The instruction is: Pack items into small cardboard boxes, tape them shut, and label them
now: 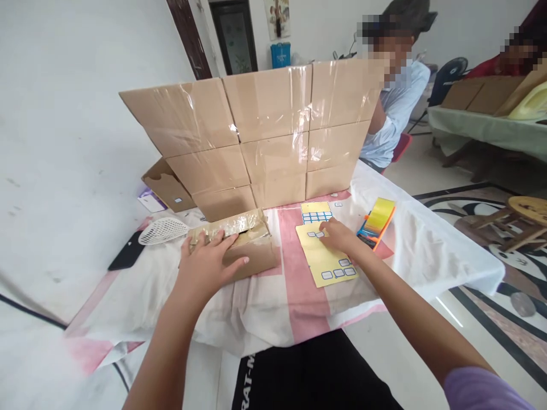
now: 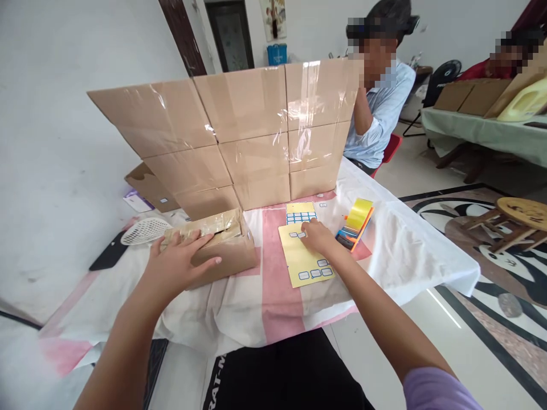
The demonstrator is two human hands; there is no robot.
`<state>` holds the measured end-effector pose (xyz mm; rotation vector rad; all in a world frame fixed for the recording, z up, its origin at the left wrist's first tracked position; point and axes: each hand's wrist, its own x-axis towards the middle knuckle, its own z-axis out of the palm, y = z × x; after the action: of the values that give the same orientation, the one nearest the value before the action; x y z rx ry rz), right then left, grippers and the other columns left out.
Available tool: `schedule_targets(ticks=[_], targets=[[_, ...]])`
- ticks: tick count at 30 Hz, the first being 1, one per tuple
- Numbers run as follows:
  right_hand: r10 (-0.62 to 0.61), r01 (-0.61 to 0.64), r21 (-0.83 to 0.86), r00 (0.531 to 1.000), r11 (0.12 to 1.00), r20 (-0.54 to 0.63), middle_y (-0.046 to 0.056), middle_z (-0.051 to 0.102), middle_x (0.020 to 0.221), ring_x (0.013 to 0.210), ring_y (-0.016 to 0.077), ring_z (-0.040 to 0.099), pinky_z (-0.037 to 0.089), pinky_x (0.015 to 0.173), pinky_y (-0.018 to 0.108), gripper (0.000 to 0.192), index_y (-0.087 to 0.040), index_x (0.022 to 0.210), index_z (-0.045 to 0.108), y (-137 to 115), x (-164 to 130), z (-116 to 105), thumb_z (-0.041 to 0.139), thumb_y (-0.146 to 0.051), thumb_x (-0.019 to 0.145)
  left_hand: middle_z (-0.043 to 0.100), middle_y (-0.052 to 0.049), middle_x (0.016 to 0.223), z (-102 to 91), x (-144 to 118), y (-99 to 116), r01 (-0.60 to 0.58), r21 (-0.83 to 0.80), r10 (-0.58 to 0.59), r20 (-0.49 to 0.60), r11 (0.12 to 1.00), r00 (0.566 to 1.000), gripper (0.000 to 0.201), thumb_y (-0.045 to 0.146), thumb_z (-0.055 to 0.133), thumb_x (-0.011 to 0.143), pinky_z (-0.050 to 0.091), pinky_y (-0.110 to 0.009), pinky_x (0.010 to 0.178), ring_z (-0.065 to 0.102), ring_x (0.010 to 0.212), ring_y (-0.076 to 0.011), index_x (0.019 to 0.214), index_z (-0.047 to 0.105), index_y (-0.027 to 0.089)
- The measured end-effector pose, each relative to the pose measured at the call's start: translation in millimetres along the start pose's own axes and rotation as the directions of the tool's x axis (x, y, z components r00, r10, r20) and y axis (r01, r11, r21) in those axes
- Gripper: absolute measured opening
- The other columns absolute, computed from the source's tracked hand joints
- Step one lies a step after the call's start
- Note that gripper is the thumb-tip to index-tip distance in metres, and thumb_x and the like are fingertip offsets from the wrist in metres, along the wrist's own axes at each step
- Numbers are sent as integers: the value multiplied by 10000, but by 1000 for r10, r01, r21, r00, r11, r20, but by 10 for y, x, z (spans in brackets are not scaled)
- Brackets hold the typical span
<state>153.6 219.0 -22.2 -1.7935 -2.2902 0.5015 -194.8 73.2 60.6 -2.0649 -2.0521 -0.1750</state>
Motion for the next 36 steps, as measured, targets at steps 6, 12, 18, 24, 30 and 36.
schedule_targets(ticks=[6,12,18,24,30,36], targets=[[-58,60,52,998,997,-31,116,629,1065,964,234,617,431,785,307,104,-166,938,614,41,49,156,558,-116,866,455,-86,1604,22,-137,-62,-45,12,46,-36,999,998,559,611,572,908,212,-667,1185,275,1530,-440,1406,618,362],[-106,135,268,987,954,-118,43,644,844,773,198,594,411,696,301,135,-220,846,519,106,-20,93,449,-135,925,398,-79,1639,43,-276,-283,71,-205,-129,-280,976,951,540,502,519,973,227,-565,1248,271,1557,-321,1478,520,312],[-240,336,263,910,904,-338,93,587,985,896,234,621,493,834,374,230,-200,937,597,155,0,40,380,-122,932,531,-56,1551,280,-184,-539,265,-632,-484,-200,728,852,448,464,528,974,348,-425,1242,467,1456,-269,1358,641,264],[-226,377,281,864,883,-450,122,591,1078,941,256,628,519,833,416,280,-207,1171,593,-39,-104,-98,414,-175,957,538,-28,1548,426,-84,-554,233,-707,-506,-203,668,838,428,433,510,978,330,-394,1256,462,1458,-265,1326,659,231],[-333,310,850,927,425,-172,17,641,911,842,175,635,505,738,309,228,-243,1083,569,-815,-77,-24,614,-229,860,509,-54,1570,479,-20,-545,231,-798,-534,-130,556,836,475,370,467,953,357,-388,1236,438,1473,-284,1353,641,180],[-323,154,957,944,245,-70,-15,616,873,774,131,579,483,770,297,247,-221,1046,543,-1224,56,480,599,-156,814,537,-23,1545,420,-15,-470,209,-884,-562,-71,419,824,448,350,534,915,323,-405,1257,407,1491,-300,1312,691,215]])
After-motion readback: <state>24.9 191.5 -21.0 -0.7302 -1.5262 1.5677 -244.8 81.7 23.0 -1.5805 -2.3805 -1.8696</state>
